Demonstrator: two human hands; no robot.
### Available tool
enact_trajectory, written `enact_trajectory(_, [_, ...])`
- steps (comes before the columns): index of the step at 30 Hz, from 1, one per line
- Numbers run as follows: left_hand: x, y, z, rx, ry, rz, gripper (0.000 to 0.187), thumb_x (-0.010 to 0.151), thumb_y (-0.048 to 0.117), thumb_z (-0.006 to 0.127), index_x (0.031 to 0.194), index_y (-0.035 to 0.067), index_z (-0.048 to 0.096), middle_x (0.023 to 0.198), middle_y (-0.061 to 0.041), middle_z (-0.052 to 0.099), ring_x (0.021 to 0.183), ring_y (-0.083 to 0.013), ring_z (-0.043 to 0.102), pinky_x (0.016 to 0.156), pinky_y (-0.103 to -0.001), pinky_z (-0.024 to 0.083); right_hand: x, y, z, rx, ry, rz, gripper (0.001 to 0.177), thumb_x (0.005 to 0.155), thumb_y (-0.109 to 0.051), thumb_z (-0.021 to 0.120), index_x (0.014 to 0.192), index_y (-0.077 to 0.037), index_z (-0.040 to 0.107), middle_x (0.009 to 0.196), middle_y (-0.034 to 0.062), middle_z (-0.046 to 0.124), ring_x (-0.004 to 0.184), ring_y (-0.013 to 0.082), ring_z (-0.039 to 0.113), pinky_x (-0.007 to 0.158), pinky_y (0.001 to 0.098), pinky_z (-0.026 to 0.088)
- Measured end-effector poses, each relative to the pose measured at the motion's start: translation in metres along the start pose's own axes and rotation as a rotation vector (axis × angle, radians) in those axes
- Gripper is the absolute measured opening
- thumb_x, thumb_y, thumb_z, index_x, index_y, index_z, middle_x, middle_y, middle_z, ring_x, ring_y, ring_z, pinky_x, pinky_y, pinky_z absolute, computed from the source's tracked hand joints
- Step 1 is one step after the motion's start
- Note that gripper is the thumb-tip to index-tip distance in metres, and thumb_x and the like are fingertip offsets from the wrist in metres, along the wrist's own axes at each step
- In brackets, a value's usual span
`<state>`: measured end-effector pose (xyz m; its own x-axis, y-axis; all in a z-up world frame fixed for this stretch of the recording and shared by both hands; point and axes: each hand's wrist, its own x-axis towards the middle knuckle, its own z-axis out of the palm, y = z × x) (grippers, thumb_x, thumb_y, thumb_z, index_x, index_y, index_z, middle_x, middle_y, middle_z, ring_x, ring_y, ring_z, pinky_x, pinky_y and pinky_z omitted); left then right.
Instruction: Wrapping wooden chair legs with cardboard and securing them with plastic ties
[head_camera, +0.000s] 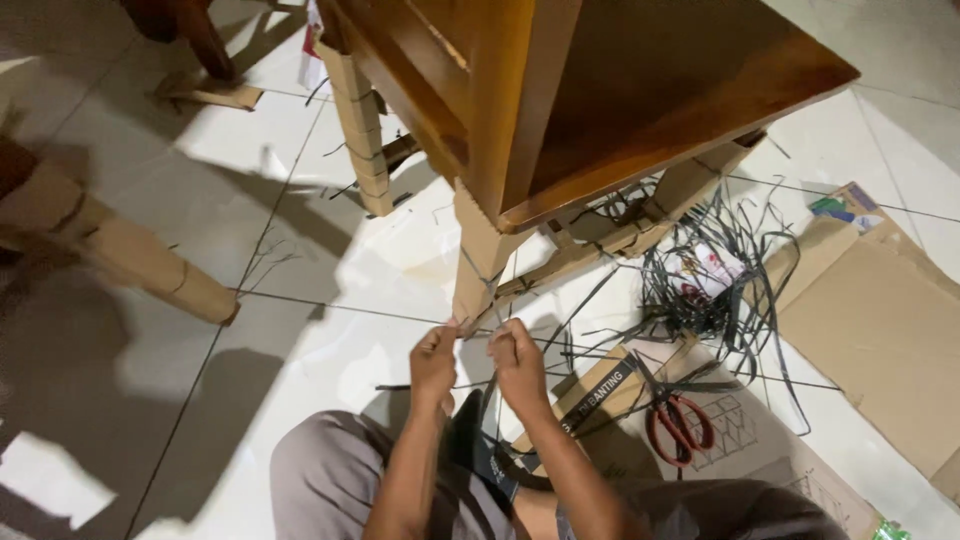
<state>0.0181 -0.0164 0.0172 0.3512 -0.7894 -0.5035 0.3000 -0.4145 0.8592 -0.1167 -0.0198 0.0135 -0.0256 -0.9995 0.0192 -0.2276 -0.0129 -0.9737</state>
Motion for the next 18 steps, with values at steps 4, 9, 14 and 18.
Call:
enact_trajectory(4, [-0.042,0.014,0.010,-0.124,-0.009,0.006,0.018,0.099,0.020,0.063,0.100,0.009,0.078,0.053,0.003,0.040,0.042,-0.0067,0.036,0.040,-0.019,0.027,0.003,0.001,0.002,-0.004,0.013,-0.015,0.020,0.103,-0.009,0.040,0.091,-0.007,0.056,0.070,0.0080,0.066,0.063,0.0189,0.061,0.064,0.0339,0.052])
enact_trajectory(9, [-0.045,0.005,0.018,-0.149,0.009,0.156,0.018,0.099,0.014,0.066,0.107,0.003,0.077,0.094,-0.010,0.067,0.085,-0.0177,0.054,0.070,-0.028,0.048,0.006,-0.017,0.004,-0.125,0.014,0.202,0.018,0.099,-0.019,0.054,0.100,-0.008,0.068,0.070,0.0084,0.071,0.064,0.0191,0.071,0.064,0.0330,0.056])
enact_trajectory(14, [-0.034,0.000,0.017,-0.191,-0.041,0.104,0.020,0.099,0.016,0.063,0.107,0.006,0.079,0.098,-0.009,0.072,0.098,-0.0199,0.058,0.090,-0.038,0.050,-0.002,-0.046,0.015,0.191,0.036,0.356,0.028,0.101,-0.011,0.047,0.117,0.006,0.062,0.078,0.0077,0.060,0.068,0.0149,0.061,0.061,0.0274,0.051])
enact_trajectory(18, [-0.023,-0.015,0.019,-0.273,-0.085,0.057,0.019,0.096,0.017,0.065,0.104,0.008,0.080,0.083,-0.009,0.072,0.086,-0.0179,0.063,0.083,-0.034,0.052,0.002,-0.035,0.019,0.373,0.046,0.413,0.030,0.101,-0.013,0.048,0.119,0.008,0.058,0.084,0.0033,0.048,0.074,0.0118,0.060,0.065,0.0207,0.054])
